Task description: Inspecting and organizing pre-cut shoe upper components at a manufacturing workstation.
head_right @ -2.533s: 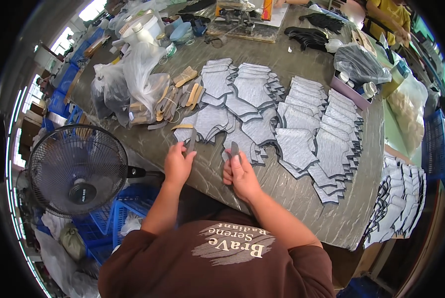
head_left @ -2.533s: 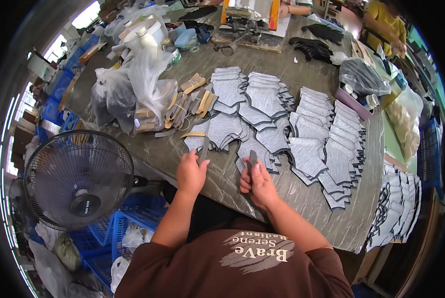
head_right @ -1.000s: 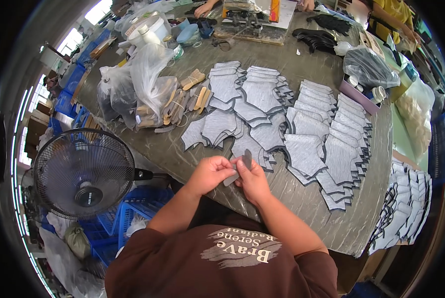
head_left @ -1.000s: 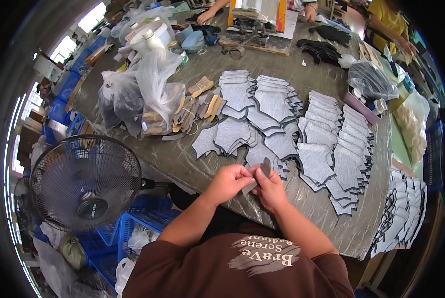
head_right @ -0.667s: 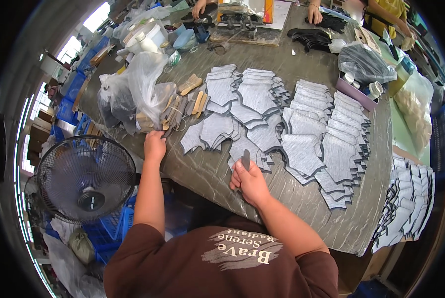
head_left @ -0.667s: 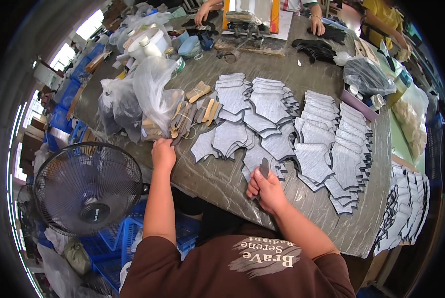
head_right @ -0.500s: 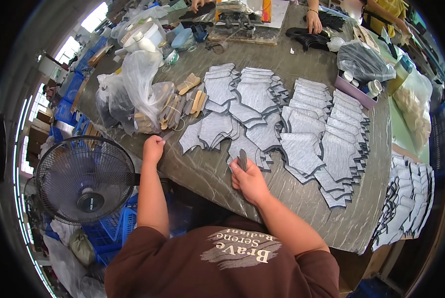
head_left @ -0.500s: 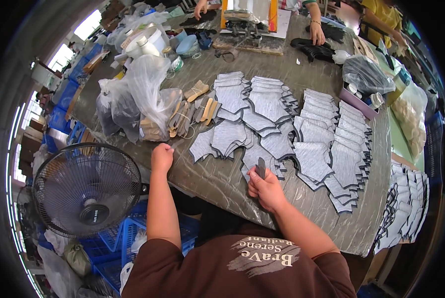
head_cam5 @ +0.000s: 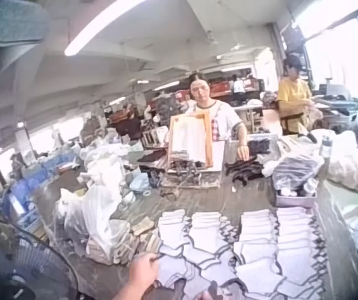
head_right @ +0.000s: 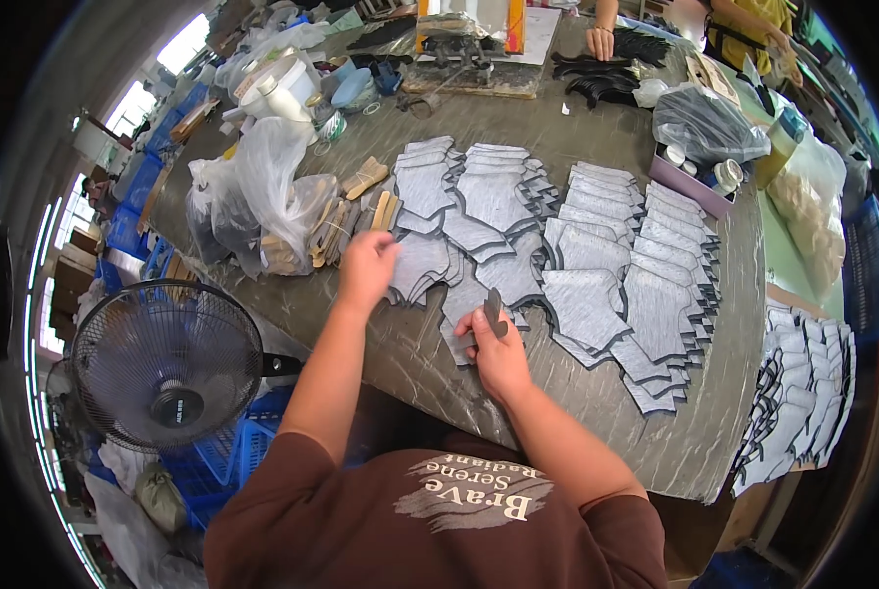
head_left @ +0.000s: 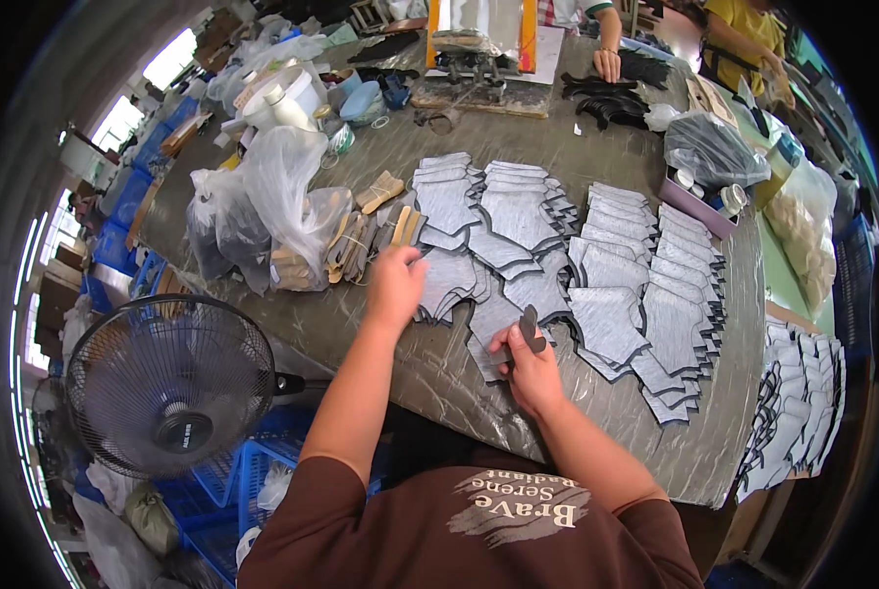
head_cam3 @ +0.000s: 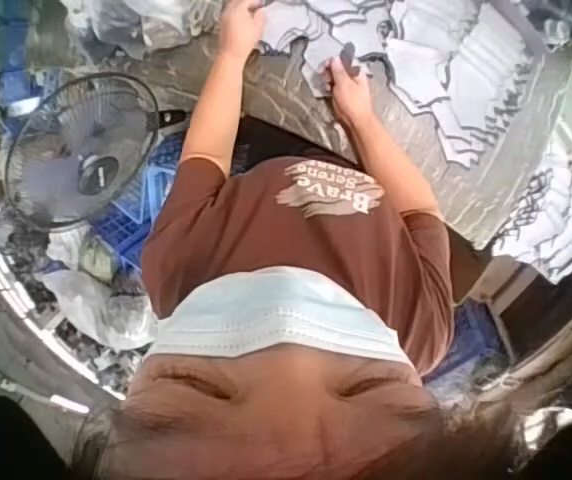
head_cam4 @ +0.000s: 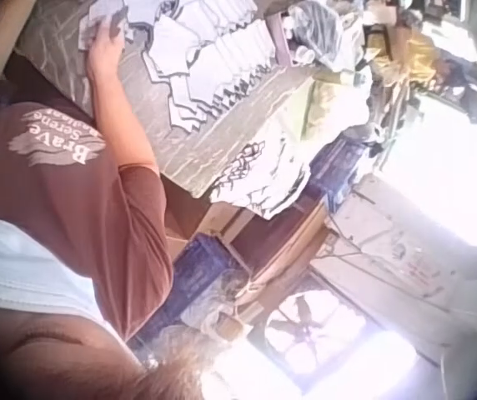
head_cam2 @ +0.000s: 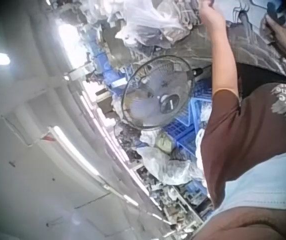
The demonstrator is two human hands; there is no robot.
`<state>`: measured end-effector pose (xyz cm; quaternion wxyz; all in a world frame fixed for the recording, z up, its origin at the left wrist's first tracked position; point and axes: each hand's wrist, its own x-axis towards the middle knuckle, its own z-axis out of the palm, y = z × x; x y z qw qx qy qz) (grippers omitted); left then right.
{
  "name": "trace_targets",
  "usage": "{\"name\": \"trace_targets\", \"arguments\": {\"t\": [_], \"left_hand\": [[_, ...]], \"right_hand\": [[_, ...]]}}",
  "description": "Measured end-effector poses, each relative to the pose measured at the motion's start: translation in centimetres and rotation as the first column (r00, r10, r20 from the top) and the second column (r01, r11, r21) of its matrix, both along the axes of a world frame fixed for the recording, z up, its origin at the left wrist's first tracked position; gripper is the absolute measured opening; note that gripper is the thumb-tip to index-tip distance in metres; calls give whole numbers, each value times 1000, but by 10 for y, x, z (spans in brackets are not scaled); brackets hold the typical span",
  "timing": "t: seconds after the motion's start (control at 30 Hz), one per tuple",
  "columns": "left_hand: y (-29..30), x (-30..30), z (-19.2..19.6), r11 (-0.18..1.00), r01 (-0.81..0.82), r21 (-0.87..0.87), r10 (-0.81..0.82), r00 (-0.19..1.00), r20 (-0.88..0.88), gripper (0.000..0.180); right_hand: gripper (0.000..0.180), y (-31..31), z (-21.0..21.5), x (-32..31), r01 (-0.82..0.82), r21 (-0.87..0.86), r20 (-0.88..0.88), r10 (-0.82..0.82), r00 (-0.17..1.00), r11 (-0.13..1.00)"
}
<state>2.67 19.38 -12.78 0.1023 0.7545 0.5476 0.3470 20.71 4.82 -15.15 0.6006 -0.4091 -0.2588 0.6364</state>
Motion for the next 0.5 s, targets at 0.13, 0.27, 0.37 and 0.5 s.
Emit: {"name": "trace_targets", "arguments": {"t": [0.13,0.27,0.37,0.5], "left_hand": [[47,-13,-20,980,-181,-85,166,972,-164,35],[58,-22,-37,963,-229,-142,211,968,-134,23],[52,-22,-42,977,-207,-43,203,975,-86,14],[33,-28,-32,958,-88,-272,181,924,338,11]], "right_hand": [[22,2,-14,-7,-107,59,-55,111,992,992],[17,2,-16,-9,-149,114,-170,167,971,982],[15,1,-13,-7,-144,113,-279,171,945,983],[14,-1,2,-3,-229,12,-370,217,903,973]]}}
